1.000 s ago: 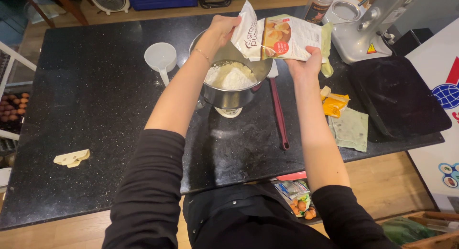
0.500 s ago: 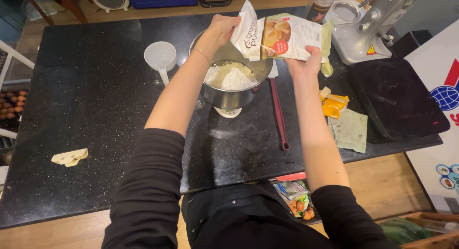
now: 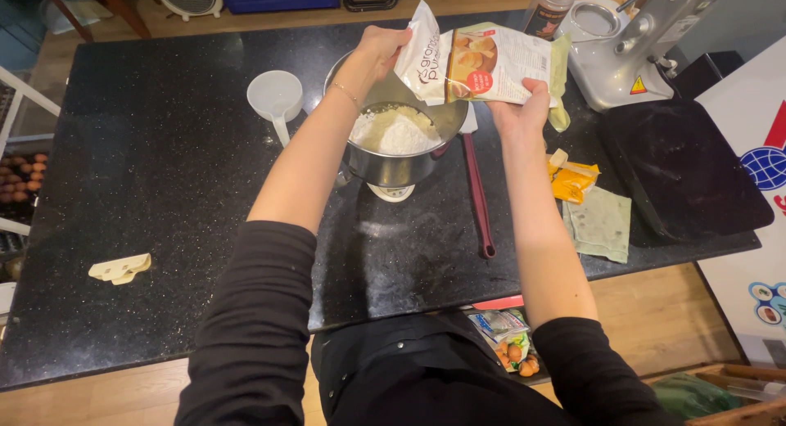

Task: The person retrieves a bag of flour from a shelf, pours it into a metal mixing bowl containing eggs, and then attaches the bowl to a stand mixer. They secure the bowl, lower the mixer head, and turn on the machine to mix the ingredients.

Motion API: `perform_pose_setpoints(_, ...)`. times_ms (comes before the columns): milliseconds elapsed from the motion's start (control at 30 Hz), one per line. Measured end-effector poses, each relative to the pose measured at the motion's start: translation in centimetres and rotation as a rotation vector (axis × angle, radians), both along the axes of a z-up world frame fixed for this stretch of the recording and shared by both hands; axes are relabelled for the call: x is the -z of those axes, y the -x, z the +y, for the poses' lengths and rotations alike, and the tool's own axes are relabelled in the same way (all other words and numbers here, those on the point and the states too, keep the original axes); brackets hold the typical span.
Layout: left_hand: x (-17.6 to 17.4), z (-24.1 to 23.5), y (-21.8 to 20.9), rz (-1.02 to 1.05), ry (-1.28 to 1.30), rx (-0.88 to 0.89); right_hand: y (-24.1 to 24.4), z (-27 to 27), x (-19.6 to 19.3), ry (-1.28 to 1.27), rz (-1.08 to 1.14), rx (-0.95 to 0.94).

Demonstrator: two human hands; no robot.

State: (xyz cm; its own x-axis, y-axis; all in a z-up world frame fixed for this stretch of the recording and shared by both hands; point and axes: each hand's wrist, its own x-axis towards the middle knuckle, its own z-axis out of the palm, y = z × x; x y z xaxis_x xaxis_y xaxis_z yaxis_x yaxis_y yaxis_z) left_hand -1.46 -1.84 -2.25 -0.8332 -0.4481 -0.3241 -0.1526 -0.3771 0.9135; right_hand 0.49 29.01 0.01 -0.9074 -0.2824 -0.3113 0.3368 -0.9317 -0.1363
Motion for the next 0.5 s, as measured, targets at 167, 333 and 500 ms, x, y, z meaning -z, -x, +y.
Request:
perform_pose_setpoints(167,-0.5,0.1,-0.9,0.007,-0.016,-0.002,0.1,-0.1,0.2,0.023,-0.005,-0.007)
perform_pose_setpoints(333,-0.1,0.0,-0.7,-0.007,-0.013,-0.016,-0.4,-0.3,-0.3,0.009,0.018,-0.023)
perform_pose_setpoints(500,-0.4,0.1,-1.2,-0.023,0.007,-0.007,0.7,-0.3,0.7,0.033,0.043,-0.022)
